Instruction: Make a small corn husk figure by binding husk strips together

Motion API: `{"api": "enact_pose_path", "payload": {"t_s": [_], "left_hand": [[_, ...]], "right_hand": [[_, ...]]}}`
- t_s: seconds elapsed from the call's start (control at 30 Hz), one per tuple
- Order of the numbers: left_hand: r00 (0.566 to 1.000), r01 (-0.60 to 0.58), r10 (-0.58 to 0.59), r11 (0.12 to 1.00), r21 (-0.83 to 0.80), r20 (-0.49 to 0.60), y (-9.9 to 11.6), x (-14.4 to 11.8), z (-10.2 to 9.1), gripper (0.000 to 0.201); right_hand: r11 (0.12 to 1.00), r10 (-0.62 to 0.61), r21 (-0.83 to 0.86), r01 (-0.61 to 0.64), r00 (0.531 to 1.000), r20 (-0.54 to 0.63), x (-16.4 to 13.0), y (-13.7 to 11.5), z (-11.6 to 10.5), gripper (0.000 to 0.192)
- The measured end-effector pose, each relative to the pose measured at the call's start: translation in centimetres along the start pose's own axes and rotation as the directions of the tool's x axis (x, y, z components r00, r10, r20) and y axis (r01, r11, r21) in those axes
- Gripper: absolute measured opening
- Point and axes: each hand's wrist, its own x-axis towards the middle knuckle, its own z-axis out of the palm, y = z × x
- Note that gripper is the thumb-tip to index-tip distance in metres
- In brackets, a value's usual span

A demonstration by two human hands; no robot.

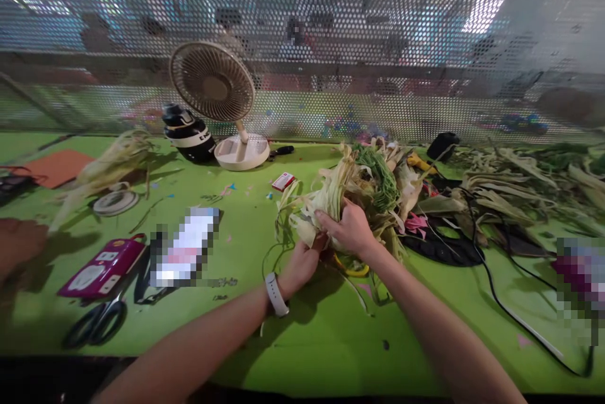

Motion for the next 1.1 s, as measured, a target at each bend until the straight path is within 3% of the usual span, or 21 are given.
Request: {"api": "enact_pose_path", "payload": {"t_s": [0.2,0.43,0.53,0.63,0.7,0.8,0.93,1.1], "left_hand": [[0.996,-0.074,0.074,0.997,-0.004,-0.043,0.0,0.1,0.0,0.042],[0.967,-0.228,0.221,0.972,-0.047,-0.129,2.0,1.2,-0.9,0.042],[0.952,-0.277,0.265,0.959,-0.059,-0.156,2.2,2.0,-1.6,0.04],[0.937,-0.298,0.29,0.954,-0.01,-0.196,2.1,2.4,-2.3,0.038],[0.921,-0.319,0.326,0.945,0.064,-0.216,2.0,2.7,-2.7,0.049],[0.903,-0.37,0.39,0.919,0.137,-0.181,2.2,3.0,-3.2,0.069],[0.906,-0.414,0.421,0.903,0.114,-0.049,2.5,3.4,-3.6,0.049],[0.887,-0.433,0.457,0.873,0.225,-0.067,2.3,3.2,-3.8,0.038]], "right_hand": [[0.995,-0.023,0.098,0.024,1.0,-0.018,0.0,0.1,0.0,0.038],[0.942,-0.162,0.279,0.187,0.98,-0.112,0.2,0.8,-1.3,0.035],[0.932,-0.169,0.299,0.202,0.977,-0.132,0.5,1.1,-1.3,0.031],[0.936,-0.152,0.3,0.183,0.981,-0.123,0.5,1.0,-0.7,0.027],[0.929,-0.169,0.31,0.202,0.977,-0.132,0.5,0.8,-0.1,0.024],[0.936,-0.245,0.215,0.277,0.955,-0.164,0.4,0.4,0.3,0.017],[0.935,-0.328,0.036,0.354,0.897,-0.297,0.2,-0.2,0.2,0.016],[0.914,-0.404,-0.106,0.392,0.856,-0.322,-0.3,-1.1,0.1,0.017]]}}
